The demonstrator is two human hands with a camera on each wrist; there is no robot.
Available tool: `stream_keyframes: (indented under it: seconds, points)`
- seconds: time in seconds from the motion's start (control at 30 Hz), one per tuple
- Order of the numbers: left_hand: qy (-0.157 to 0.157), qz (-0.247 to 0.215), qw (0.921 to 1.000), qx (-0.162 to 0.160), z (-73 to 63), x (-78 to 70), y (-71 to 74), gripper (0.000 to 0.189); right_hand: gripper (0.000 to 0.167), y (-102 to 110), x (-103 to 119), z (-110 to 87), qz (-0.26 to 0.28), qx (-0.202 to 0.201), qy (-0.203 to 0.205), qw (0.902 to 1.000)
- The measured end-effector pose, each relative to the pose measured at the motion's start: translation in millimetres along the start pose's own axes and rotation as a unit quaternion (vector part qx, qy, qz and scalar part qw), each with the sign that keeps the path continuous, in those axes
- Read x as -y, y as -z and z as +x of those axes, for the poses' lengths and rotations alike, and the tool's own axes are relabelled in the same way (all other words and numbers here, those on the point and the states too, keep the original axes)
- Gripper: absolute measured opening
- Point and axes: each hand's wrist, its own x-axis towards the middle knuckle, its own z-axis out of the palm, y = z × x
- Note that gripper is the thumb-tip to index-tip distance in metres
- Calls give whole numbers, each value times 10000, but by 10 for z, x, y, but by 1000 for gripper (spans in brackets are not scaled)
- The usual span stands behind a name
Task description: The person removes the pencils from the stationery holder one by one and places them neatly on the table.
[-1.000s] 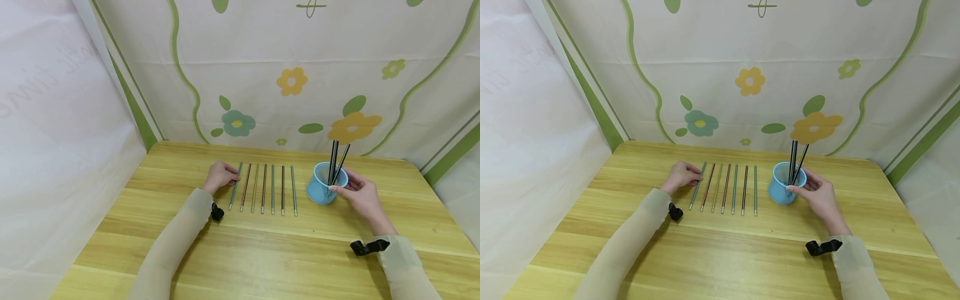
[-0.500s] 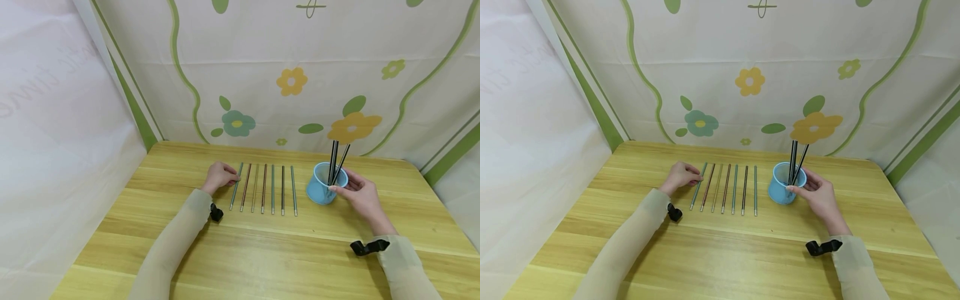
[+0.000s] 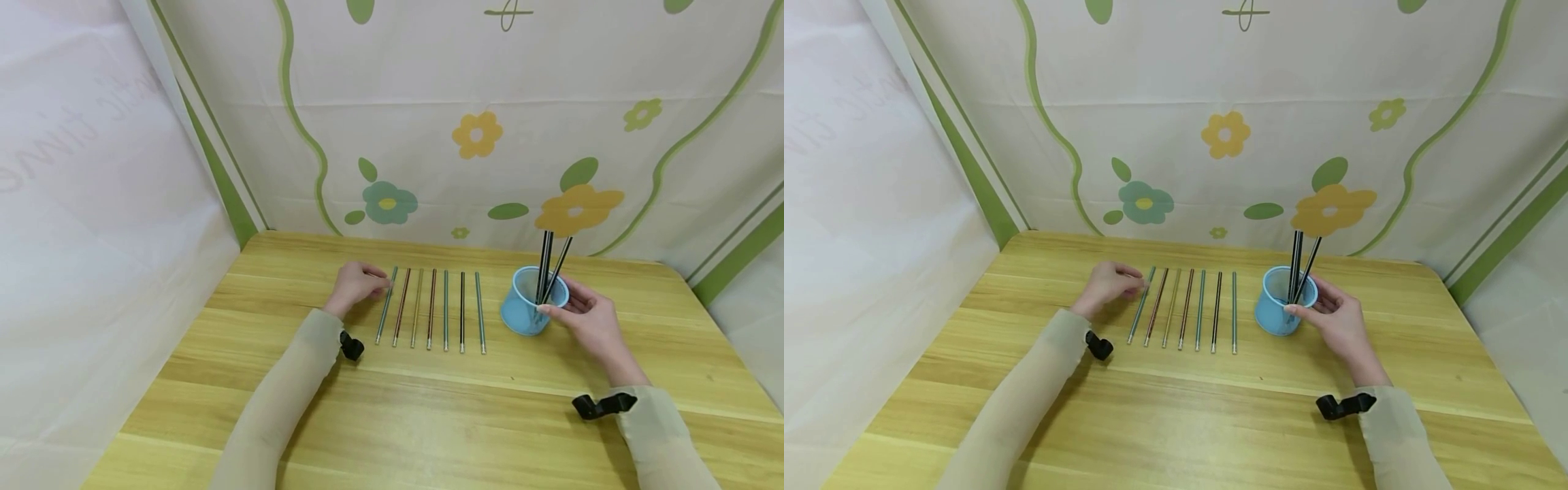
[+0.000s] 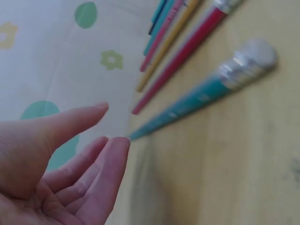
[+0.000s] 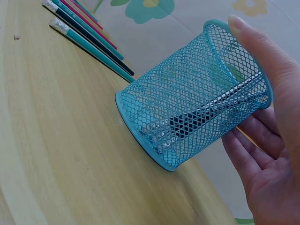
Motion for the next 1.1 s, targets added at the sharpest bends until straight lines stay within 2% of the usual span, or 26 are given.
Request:
stream_keyframes:
  seconds: [0.2, 0.47, 0.67, 1.1]
  points:
    - [-221, -223, 9994, 163, -45, -139, -9, 32, 75, 2, -9, -2, -30, 2, 17, 10000]
    - [-552, -357, 9972, 347, -94, -343, -136, 38, 73, 4, -14, 2, -14, -16, 50, 10000]
    - [-698, -491, 9947, 570, -118, -471, -285, 40, 72, -2, -18, 12, -13, -55, 68, 10000]
    - [-1287, -148, 9882, 815, -175, -742, -692, 36, 71, -13, -30, 14, -44, -120, 75, 9999]
